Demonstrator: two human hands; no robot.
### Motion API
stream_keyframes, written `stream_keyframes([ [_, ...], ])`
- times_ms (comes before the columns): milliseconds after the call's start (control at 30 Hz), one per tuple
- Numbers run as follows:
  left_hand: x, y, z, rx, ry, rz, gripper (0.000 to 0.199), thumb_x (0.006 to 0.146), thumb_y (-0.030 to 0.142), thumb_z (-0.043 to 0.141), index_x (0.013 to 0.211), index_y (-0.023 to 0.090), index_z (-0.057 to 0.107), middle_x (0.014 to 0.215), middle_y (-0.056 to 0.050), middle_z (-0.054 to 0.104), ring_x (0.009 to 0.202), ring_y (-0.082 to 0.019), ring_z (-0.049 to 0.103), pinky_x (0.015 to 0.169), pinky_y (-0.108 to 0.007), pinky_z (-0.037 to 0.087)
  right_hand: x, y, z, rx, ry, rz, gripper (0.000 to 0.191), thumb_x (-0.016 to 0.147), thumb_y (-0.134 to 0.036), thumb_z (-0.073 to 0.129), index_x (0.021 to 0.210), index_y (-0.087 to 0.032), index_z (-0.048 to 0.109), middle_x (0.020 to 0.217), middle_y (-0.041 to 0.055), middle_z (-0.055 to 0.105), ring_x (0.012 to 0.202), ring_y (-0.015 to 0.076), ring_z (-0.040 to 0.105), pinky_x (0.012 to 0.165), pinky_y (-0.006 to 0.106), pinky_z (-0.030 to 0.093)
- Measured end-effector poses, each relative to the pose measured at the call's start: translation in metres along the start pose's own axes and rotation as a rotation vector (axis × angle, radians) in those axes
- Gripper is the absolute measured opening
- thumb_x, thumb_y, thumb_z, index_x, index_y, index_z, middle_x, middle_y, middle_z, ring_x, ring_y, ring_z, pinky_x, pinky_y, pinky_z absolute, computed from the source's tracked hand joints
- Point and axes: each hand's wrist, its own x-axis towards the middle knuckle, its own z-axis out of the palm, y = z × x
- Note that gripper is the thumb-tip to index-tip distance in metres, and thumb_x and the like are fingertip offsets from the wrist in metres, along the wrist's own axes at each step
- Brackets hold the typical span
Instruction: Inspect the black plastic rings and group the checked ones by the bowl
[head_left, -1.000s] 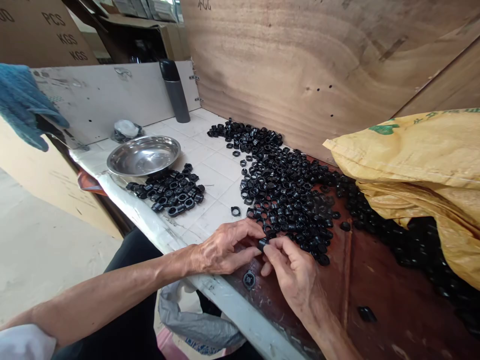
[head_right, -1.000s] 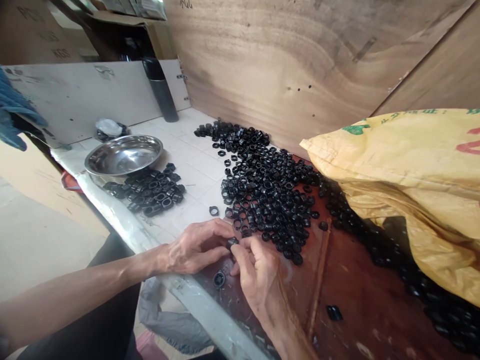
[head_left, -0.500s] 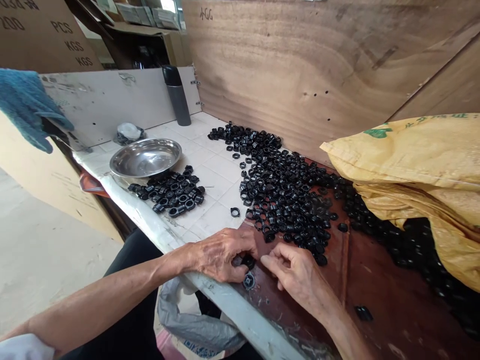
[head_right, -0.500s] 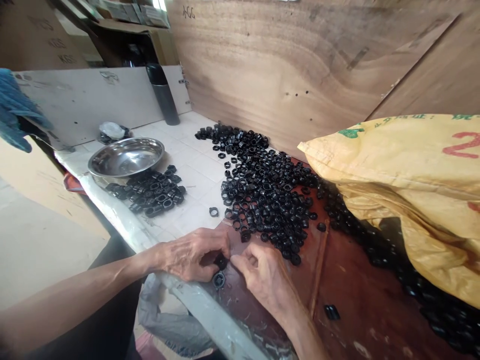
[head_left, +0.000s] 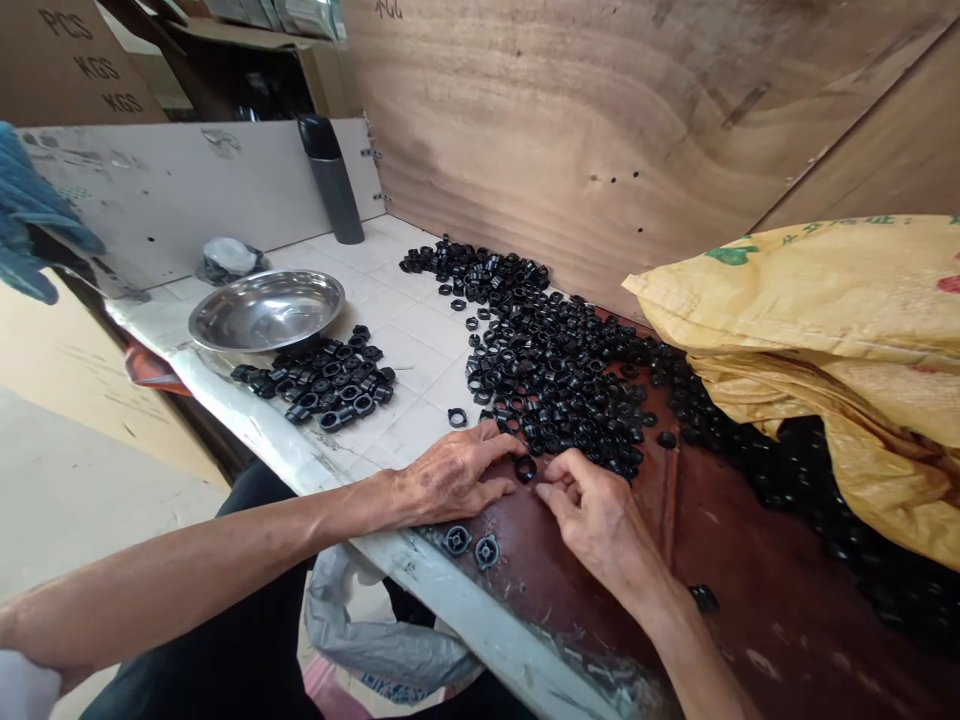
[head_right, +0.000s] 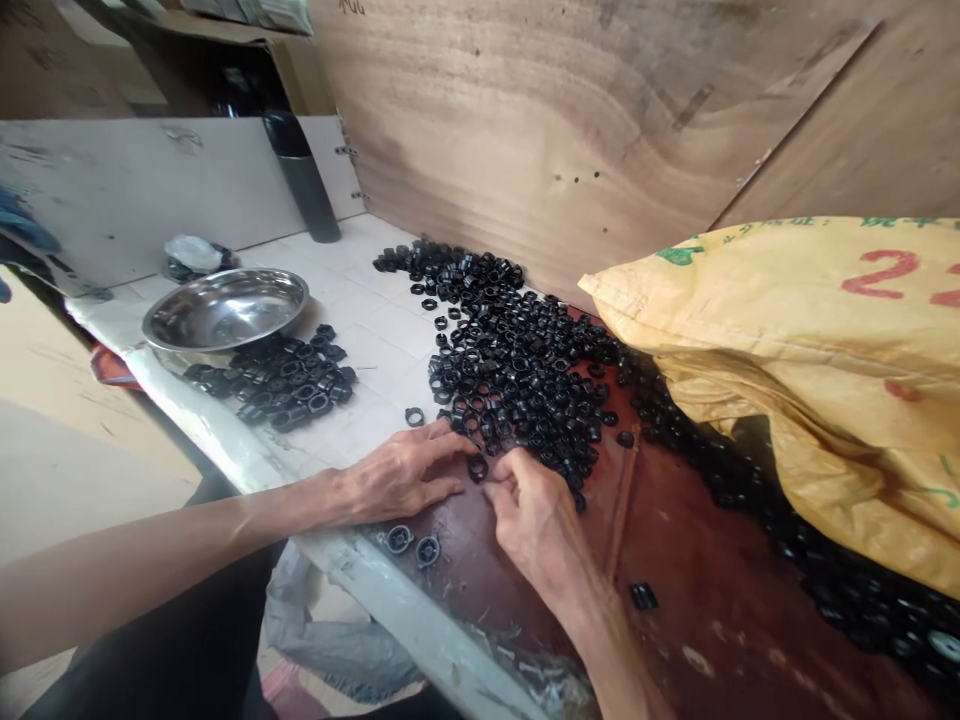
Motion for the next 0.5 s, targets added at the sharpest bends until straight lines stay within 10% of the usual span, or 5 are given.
stream_keyframes([
  [233, 0.0, 0.002, 0.018, 0.116, 0.056, 0.038, 0.027, 0.097, 0.027, 0.06, 0.124, 0.02, 0.06, 0.103, -0.006, 0.067, 0.089, -0.02, 0.068, 0.077, -0.031, 0.056, -0.015, 0.01, -0.075, -0.369, -0.305, 0.367, 0.024, 0.079, -0.032, 0.074, 0.07, -0.024, 0.053, 0.058, -0.0041, 0.06, 0.055, 0.0152, 0.055, 0.051, 0.026, 0.029],
  [500, 0.006, 0.005, 0.022, 0.163, 0.005, 0.06, 0.034, 0.097, 0.037, 0.061, 0.128, 0.022, 0.062, 0.106, -0.007, 0.066, 0.096, -0.024, 0.068, 0.081, -0.035, 0.058, -0.006, -0.004, -0.032, -0.434, -0.18, 0.248, 0.016, 0.091, -0.033, 0.069, 0.086, -0.021, 0.059, 0.079, 0.0078, 0.074, 0.077, 0.024, 0.07, 0.063, 0.029, 0.038],
])
